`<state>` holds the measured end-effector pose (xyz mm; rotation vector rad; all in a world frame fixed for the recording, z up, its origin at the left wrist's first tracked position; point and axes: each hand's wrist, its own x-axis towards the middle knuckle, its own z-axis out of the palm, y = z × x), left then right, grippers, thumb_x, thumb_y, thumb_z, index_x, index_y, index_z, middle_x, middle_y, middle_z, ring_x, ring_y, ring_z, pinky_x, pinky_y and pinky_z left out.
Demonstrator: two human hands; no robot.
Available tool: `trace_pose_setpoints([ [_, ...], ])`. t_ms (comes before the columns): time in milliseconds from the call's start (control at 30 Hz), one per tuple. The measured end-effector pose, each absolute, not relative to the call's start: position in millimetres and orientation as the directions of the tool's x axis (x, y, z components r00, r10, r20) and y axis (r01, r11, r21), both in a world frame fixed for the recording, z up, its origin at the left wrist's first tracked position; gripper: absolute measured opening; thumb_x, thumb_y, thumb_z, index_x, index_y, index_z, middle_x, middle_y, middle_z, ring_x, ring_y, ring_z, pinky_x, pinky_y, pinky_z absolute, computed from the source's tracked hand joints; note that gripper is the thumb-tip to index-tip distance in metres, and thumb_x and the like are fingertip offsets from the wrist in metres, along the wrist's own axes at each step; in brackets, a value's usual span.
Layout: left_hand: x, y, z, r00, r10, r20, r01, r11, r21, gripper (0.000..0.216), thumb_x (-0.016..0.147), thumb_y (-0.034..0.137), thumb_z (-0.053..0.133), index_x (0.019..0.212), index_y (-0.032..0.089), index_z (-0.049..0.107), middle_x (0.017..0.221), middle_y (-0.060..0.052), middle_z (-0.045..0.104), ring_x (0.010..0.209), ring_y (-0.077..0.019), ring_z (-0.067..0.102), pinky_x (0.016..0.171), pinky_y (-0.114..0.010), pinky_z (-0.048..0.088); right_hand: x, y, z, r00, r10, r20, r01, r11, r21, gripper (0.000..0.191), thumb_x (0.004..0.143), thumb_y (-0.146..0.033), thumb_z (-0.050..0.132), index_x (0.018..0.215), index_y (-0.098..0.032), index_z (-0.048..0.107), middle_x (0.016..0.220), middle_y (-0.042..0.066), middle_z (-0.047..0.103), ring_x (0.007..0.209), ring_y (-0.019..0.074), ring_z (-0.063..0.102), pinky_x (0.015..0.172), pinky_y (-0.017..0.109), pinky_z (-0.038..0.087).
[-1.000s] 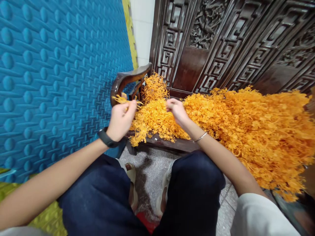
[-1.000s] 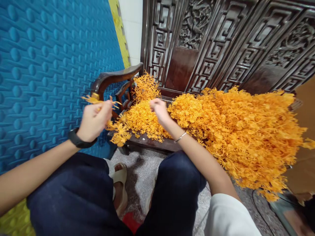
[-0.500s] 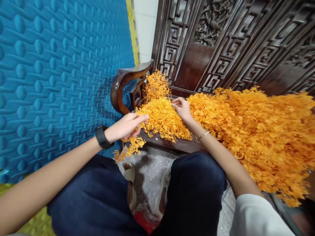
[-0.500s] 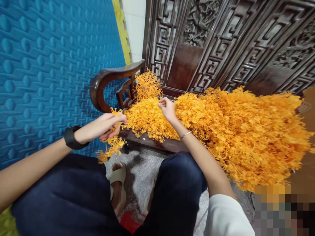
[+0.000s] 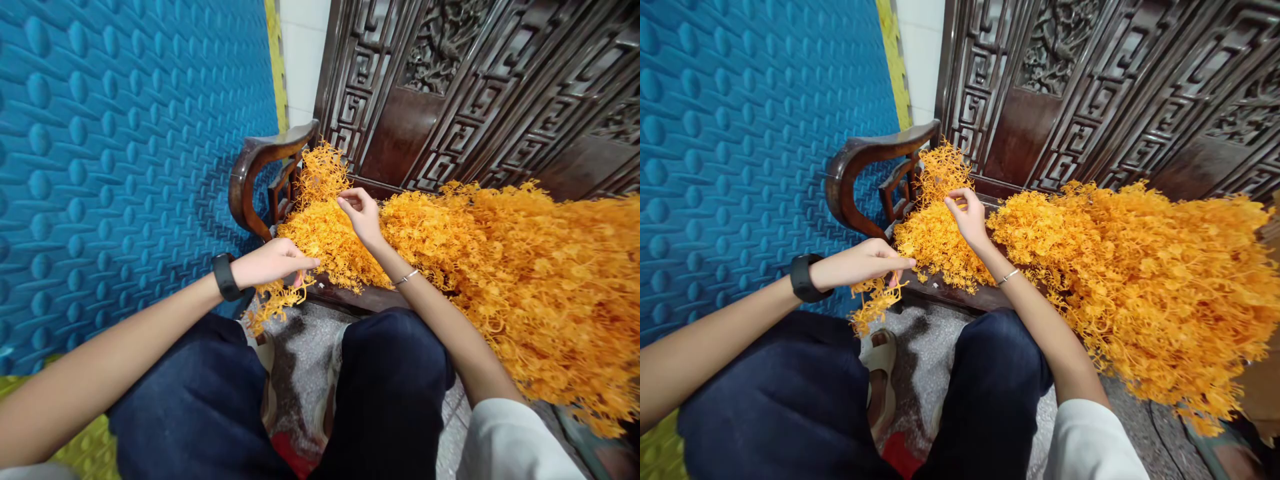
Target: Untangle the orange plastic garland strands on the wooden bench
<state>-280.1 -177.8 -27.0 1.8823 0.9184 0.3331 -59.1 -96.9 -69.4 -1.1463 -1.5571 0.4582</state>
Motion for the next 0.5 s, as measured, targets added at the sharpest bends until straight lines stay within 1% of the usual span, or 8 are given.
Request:
trace_pose_setpoints([
  [33, -280.0, -177.2, -27.2, 0.677, 0.722, -0.142, 0.446, -0.249, 0.860, 0.046, 0.082, 0.042, 0.055, 0.044, 0.015, 0.060, 0.040, 0.001, 0.050, 0.040, -0.0076, 0.041, 0.046, -0.021, 0.031, -66.1, -107.7, -60.0, -0.029, 0.870, 0.491, 0.323, 0.473, -0.819, 0.019, 0.082, -0.037, 0.058, 0.085, -0.019, 0.060, 0.088, 0.005, 0.064, 0.079, 0.0152, 0.059, 0.078, 0.032, 0.047],
  [100, -279.7, -176.1, -27.5, 0.676, 0.726, -0.126, 0.442, -0.263, 0.858, 0.046, 0.082, 0.040, 0.054, 0.043, 0.016, 0.061, 0.045, -0.002, 0.057, 0.043, -0.0084, 0.046, 0.049, -0.021, 0.034, -78.4, -130.0, -42.7, -0.308, 0.876, 0.372, 0.185, 0.439, -0.879, 0.026, 0.083, -0.045, 0.056, 0.086, -0.019, 0.062, 0.084, 0.003, 0.065, 0.077, 0.0135, 0.060, 0.075, 0.030, 0.048],
  [167, -279.2, -175.3, -27.5, 0.667, 0.734, -0.127, 0.452, -0.262, 0.853, 0.047, 0.083, 0.039, 0.053, 0.043, 0.016, 0.061, 0.044, -0.002, 0.057, 0.043, -0.0084, 0.046, 0.050, -0.021, 0.034, -86.8, -148.7, -31.0, -0.533, 0.806, 0.259, 0.140, 0.385, -0.912, 0.028, 0.077, -0.044, 0.065, 0.088, -0.020, 0.064, 0.084, 0.002, 0.065, 0.077, 0.0129, 0.060, 0.074, 0.029, 0.049],
  [200, -278.9, -175.1, -27.2, 0.661, 0.739, -0.129, 0.456, -0.259, 0.852, 0.047, 0.083, 0.037, 0.053, 0.042, 0.016, 0.061, 0.042, -0.001, 0.055, 0.043, -0.0083, 0.046, 0.050, -0.021, 0.034, -89.4, -155.5, -27.9, -0.592, 0.775, 0.223, 0.140, 0.371, -0.918, 0.028, 0.073, -0.042, 0.070, 0.089, -0.019, 0.065, 0.083, 0.002, 0.065, 0.076, 0.0126, 0.060, 0.073, 0.029, 0.049],
  [233, -278.6, -175.1, -26.9, 0.652, 0.747, -0.133, 0.462, -0.252, 0.850, 0.046, 0.083, 0.036, 0.052, 0.042, 0.016, 0.061, 0.041, -0.001, 0.053, 0.042, -0.0080, 0.045, 0.050, -0.021, 0.034, -90.9, -160.5, -26.3, -0.617, 0.759, 0.206, 0.142, 0.365, -0.920, 0.028, 0.070, -0.040, 0.073, 0.087, -0.018, 0.065, 0.082, 0.002, 0.064, 0.075, 0.0123, 0.059, 0.072, 0.028, 0.048],
  [300, -278.1, -175.5, -25.8, 0.629, 0.765, -0.138, 0.474, -0.236, 0.848, 0.045, 0.083, 0.033, 0.051, 0.043, 0.015, 0.060, 0.038, 0.001, 0.048, 0.040, -0.0071, 0.040, 0.048, -0.021, 0.031, -91.9, -165.7, -26.5, -0.593, 0.775, 0.219, 0.139, 0.367, -0.920, 0.027, 0.068, -0.037, 0.075, 0.083, -0.017, 0.066, 0.079, 0.001, 0.063, 0.071, 0.0115, 0.058, 0.069, 0.028, 0.047],
  [400, -276.8, -177.3, -23.5, 0.633, 0.764, -0.124, 0.445, -0.229, 0.866, 0.042, 0.083, 0.031, 0.049, 0.046, 0.014, 0.059, 0.039, 0.003, 0.044, 0.037, -0.0059, 0.030, 0.043, -0.022, 0.024, -91.7, -167.3, -29.1, -0.473, 0.838, 0.273, 0.097, 0.357, -0.929, 0.027, 0.064, -0.037, 0.078, 0.073, -0.017, 0.063, 0.075, 0.000, 0.062, 0.069, 0.0114, 0.056, 0.068, 0.029, 0.046],
  [500, -273.3, -179.1, -22.0, 0.651, 0.751, -0.107, 0.399, -0.219, 0.891, 0.041, 0.083, 0.031, 0.046, 0.047, 0.014, 0.056, 0.038, 0.004, 0.038, 0.038, -0.0062, 0.026, 0.041, -0.022, 0.019, -94.3, -168.7, -31.5, -0.346, 0.899, 0.267, 0.041, 0.299, -0.953, 0.029, 0.061, -0.035, 0.080, 0.066, -0.018, 0.056, 0.070, -0.001, 0.060, 0.068, 0.0109, 0.055, 0.069, 0.029, 0.046],
])
